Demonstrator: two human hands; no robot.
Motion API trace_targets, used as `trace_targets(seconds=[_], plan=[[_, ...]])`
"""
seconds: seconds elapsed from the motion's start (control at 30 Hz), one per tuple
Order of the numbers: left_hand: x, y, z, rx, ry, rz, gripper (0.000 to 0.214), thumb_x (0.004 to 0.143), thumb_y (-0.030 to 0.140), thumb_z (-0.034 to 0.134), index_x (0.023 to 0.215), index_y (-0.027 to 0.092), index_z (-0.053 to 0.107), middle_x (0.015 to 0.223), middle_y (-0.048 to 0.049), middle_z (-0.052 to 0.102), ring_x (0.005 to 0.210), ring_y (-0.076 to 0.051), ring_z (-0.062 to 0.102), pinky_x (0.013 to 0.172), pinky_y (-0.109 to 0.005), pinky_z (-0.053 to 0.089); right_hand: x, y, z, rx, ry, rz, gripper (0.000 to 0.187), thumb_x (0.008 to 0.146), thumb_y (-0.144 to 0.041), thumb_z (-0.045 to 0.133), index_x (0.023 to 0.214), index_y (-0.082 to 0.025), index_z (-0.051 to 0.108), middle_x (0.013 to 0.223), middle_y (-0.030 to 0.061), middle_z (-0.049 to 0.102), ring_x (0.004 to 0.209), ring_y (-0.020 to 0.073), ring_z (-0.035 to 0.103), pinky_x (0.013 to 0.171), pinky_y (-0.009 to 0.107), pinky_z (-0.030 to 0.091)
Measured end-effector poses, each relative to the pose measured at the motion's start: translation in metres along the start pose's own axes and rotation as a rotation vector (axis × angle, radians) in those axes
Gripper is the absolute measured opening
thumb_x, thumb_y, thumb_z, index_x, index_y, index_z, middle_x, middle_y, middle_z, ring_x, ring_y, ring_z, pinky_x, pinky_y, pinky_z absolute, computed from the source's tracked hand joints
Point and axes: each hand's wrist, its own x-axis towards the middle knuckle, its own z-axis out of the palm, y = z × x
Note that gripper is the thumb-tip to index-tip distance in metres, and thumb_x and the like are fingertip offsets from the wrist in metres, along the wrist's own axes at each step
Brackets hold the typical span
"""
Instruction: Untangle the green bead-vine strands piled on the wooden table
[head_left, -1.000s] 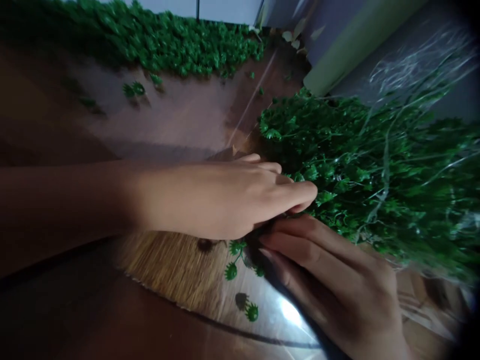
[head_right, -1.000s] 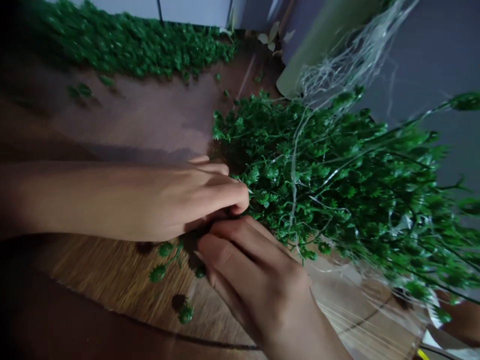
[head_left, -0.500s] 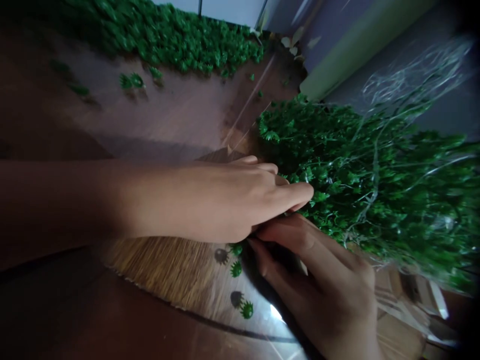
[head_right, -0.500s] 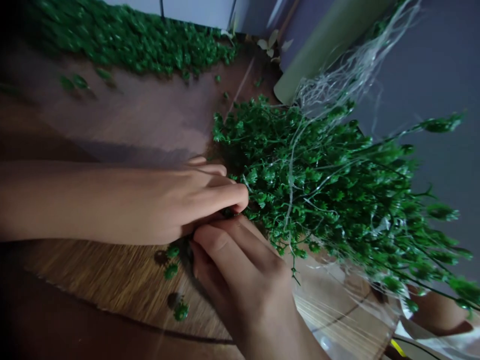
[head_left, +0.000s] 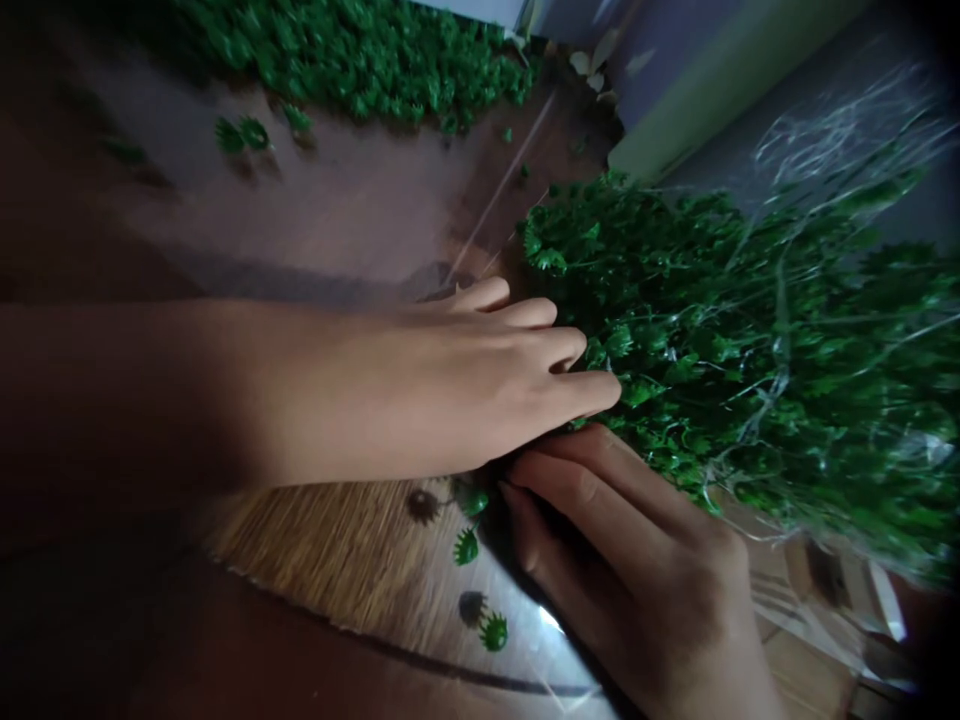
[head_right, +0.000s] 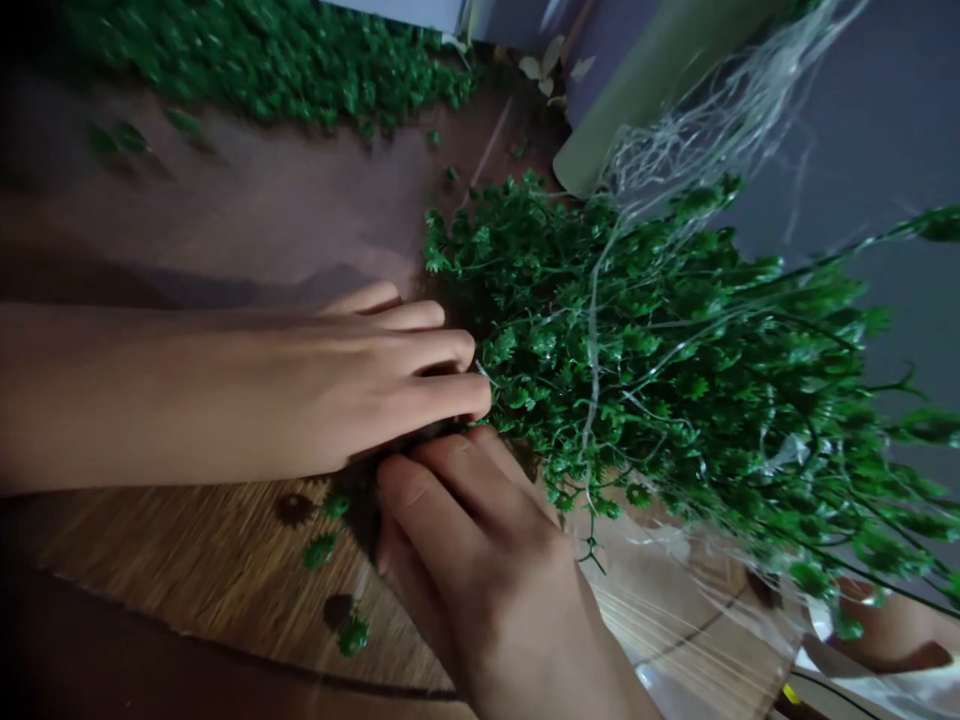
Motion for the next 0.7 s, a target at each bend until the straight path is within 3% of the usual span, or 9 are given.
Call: trace_targets(seconds=[0.17,0.37,0.7], plan=[[-0.001,-0.001,0.000,0.000,-0.024,-0.019,0.030,0.097,0.013,0.045,0.119,0.030,0.059,0.113,-0.0043,0.065,0.105,-0.024,0.057,0.095,-0.039,0.038,-0.003,0.004,-0.002,0.004,-0.028,-0.018,0.007,0.096,-0.012,0.063,0.100,-0.017,0.066,0.101,0.0027,0.067,0.090,0.0117,0.061,0.078,0.023,0.050],[-0.003,-0.001,-0.010,-0.027,-0.147,-0.050,0.038,0.095,0.012,0.046,0.126,0.031,0.058,0.122,-0.0037,0.064,0.115,-0.025,0.055,0.102,-0.040,0.036,-0.001,0.006,-0.006,0.087,-0.066,0.016,0.007,0.097,-0.011,0.061,0.096,-0.016,0.066,0.089,0.0008,0.063,0.081,0.0097,0.056,0.073,0.021,0.048],[-0.006,0.002,-0.014,0.043,-0.131,-0.013,0.041,0.095,0.007,0.043,0.128,0.028,0.056,0.130,-0.0059,0.062,0.119,-0.025,0.055,0.101,-0.037,0.035,-0.011,0.007,-0.007,0.176,-0.121,0.019,0.010,0.097,-0.012,0.059,0.088,-0.016,0.061,0.082,0.0012,0.054,0.079,0.0130,0.049,0.069,0.027,0.043]])
